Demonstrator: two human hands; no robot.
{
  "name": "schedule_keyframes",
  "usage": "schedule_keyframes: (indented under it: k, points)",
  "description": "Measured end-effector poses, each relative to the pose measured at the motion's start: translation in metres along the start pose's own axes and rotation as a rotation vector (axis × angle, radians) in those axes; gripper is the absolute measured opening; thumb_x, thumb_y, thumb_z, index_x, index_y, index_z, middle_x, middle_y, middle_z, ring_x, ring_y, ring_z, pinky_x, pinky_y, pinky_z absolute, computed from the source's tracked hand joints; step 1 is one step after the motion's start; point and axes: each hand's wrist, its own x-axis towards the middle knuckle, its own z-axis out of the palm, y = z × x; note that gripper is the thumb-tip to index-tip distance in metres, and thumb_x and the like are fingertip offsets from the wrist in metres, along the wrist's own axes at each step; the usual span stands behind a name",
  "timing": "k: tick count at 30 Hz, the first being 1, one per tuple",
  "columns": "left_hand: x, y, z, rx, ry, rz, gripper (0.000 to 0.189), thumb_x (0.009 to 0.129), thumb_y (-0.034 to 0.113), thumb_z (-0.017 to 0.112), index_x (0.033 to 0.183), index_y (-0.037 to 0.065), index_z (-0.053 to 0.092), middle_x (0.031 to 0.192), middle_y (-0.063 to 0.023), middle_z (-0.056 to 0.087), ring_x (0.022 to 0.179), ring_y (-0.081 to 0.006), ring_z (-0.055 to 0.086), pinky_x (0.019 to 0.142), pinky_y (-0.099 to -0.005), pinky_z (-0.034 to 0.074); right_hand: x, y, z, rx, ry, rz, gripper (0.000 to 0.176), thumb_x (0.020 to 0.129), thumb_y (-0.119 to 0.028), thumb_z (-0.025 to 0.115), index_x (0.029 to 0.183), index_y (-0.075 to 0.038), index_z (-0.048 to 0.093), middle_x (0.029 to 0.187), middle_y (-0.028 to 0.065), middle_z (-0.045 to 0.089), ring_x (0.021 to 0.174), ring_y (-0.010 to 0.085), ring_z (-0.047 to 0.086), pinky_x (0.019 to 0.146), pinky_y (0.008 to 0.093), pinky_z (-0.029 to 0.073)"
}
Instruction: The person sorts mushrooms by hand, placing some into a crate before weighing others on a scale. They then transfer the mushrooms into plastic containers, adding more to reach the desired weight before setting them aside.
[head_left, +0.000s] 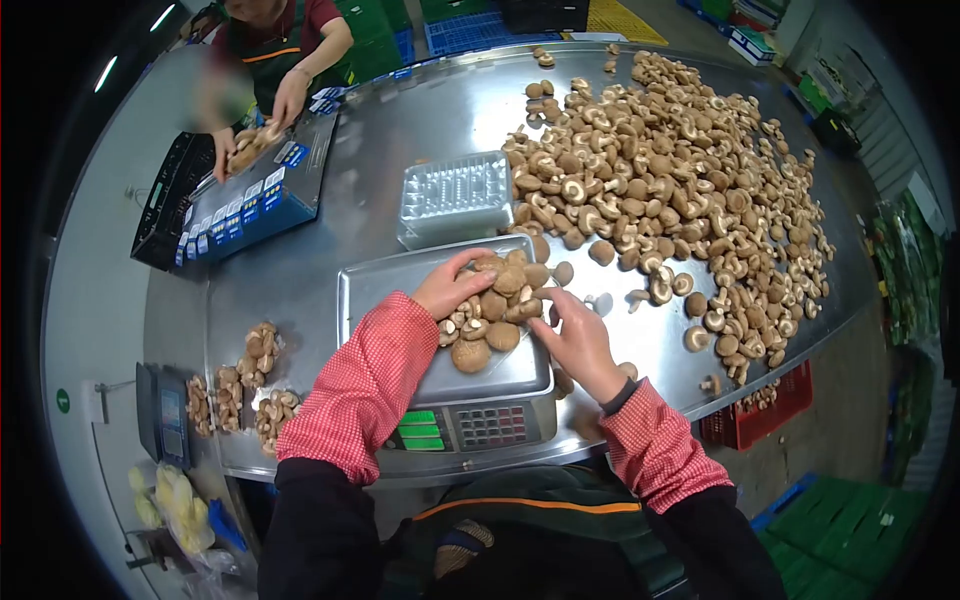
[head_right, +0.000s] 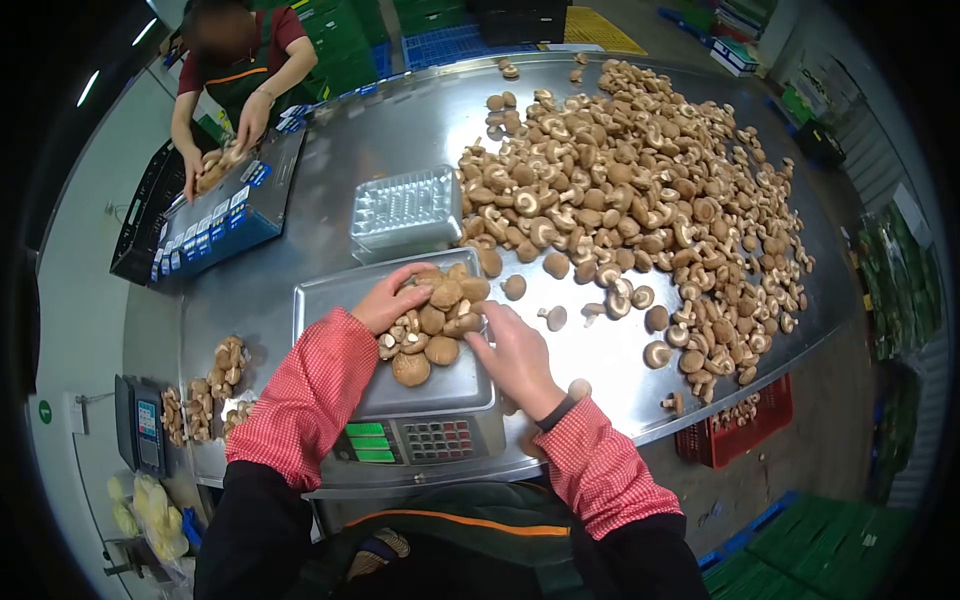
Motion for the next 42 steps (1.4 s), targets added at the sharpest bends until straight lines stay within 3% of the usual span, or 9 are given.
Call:
schedule_keyframes:
  k: [6, 8, 10, 12, 15, 19, 27, 34, 42]
  points:
    - [-0.013, 0.005, -0.028, 0.505, 0.058, 0.127, 0.063, 0.085, 0.04, 0.075, 0.138, 0.011, 0.056, 0.128, -0.0152, 0.053, 0.122, -0.0295, 0.053, 0.107, -0.0372, 0.041, -0.008, 0.036, -0.034, 0.609, -0.08, 0.437, 0.018, 0.088, -0.016, 0.073, 0.097, -0.005, 0.061, 0.066, -0.0064, 0.052, 0.054, 0.0033, 0.047, 0.047, 0.0197, 0.036]
    - [-0.022, 0.015, -0.028, 0.598, 0.043, 0.105, 0.063, 0.085, 0.04, 0.075, 0.138, 0.013, 0.056, 0.128, -0.0152, 0.052, 0.123, -0.031, 0.052, 0.107, -0.0376, 0.041, -0.017, 0.062, -0.053, 0.678, -0.08, 0.577, 0.013, 0.09, -0.014, 0.069, 0.095, -0.006, 0.06, 0.065, -0.0071, 0.051, 0.051, 0.0014, 0.042, 0.042, 0.0193, 0.028]
    - [-0.03, 0.01, -0.029, 0.707, 0.147, 0.175, 0.066, 0.084, 0.043, 0.073, 0.141, 0.015, 0.055, 0.13, -0.0163, 0.049, 0.126, -0.0323, 0.049, 0.108, -0.0402, 0.04, -0.027, 0.101, -0.055, 0.427, -0.175, 0.681, 0.017, 0.091, -0.018, 0.068, 0.099, -0.004, 0.063, 0.064, -0.0009, 0.056, 0.054, 0.011, 0.054, 0.049, 0.0256, 0.042]
    - [-0.03, 0.0, -0.032, 0.539, 0.239, 0.191, 0.071, 0.083, 0.051, 0.072, 0.142, 0.016, 0.054, 0.131, -0.0182, 0.049, 0.127, -0.0323, 0.047, 0.108, -0.0419, 0.04, -0.04, 0.118, -0.049, -0.284, -0.149, 0.239, 0.023, 0.088, -0.02, 0.068, 0.104, -0.003, 0.065, 0.071, 0.009, 0.063, 0.064, 0.0256, 0.064, 0.06, 0.0362, 0.05]
    - [-0.055, -0.012, -0.041, 0.353, 0.496, 0.269, 0.055, 0.091, 0.035, 0.069, 0.138, 0.01, 0.055, 0.119, -0.0143, 0.058, 0.113, -0.0262, 0.057, 0.095, -0.0366, 0.048, -0.033, 0.09, -0.051, -0.472, -0.087, 0.243, 0.027, 0.087, -0.02, 0.067, 0.11, -0.005, 0.066, 0.082, 0.0144, 0.065, 0.076, 0.0341, 0.066, 0.067, 0.0427, 0.052]
    - [-0.104, -0.052, -0.051, 0.013, 0.75, 0.176, 0.037, 0.096, 0.022, 0.065, 0.13, 0.006, 0.06, 0.095, -0.0032, 0.064, 0.088, -0.0141, 0.062, 0.08, -0.0275, 0.052, -0.012, 0.05, -0.047, -0.284, -0.032, 0.023, 0.023, 0.089, -0.016, 0.065, 0.109, -0.004, 0.065, 0.088, 0.0134, 0.065, 0.077, 0.0311, 0.065, 0.067, 0.0409, 0.051]
    - [-0.186, -0.067, -0.001, 0.078, 0.753, -0.08, 0.025, 0.092, 0.012, 0.069, 0.115, 0.006, 0.065, 0.081, 0.0063, 0.056, 0.073, -0.0031, 0.052, 0.064, -0.02, 0.043, 0.043, 0.014, -0.02, -0.197, -0.044, -0.162, 0.028, 0.094, -0.023, 0.063, 0.114, -0.004, 0.061, 0.096, 0.0136, 0.063, 0.074, 0.0294, 0.062, 0.066, 0.0389, 0.049]
    - [-0.161, -0.039, 0.039, 0.365, 0.588, -0.347, 0.038, 0.083, 0.023, 0.076, 0.113, 0.002, 0.062, 0.073, -0.0008, 0.058, 0.065, -0.0121, 0.056, 0.062, -0.0287, 0.047, 0.096, 0.007, 0.03, -0.295, -0.163, -0.329, 0.04, 0.098, -0.033, 0.054, 0.133, -0.013, 0.055, 0.106, 0.0175, 0.057, 0.096, 0.0369, 0.06, 0.083, 0.0457, 0.049]
    - [-0.139, -0.061, 0.045, 0.344, 0.767, -0.24, 0.029, 0.083, 0.011, 0.067, 0.105, 0.001, 0.053, 0.084, -0.0089, 0.061, 0.067, -0.0196, 0.062, 0.065, -0.0333, 0.052, 0.053, -0.006, 0.036, -0.42, -0.2, -0.395, 0.04, 0.096, -0.04, 0.056, 0.127, -0.015, 0.061, 0.098, 0.0131, 0.056, 0.088, 0.0329, 0.06, 0.074, 0.0442, 0.048]
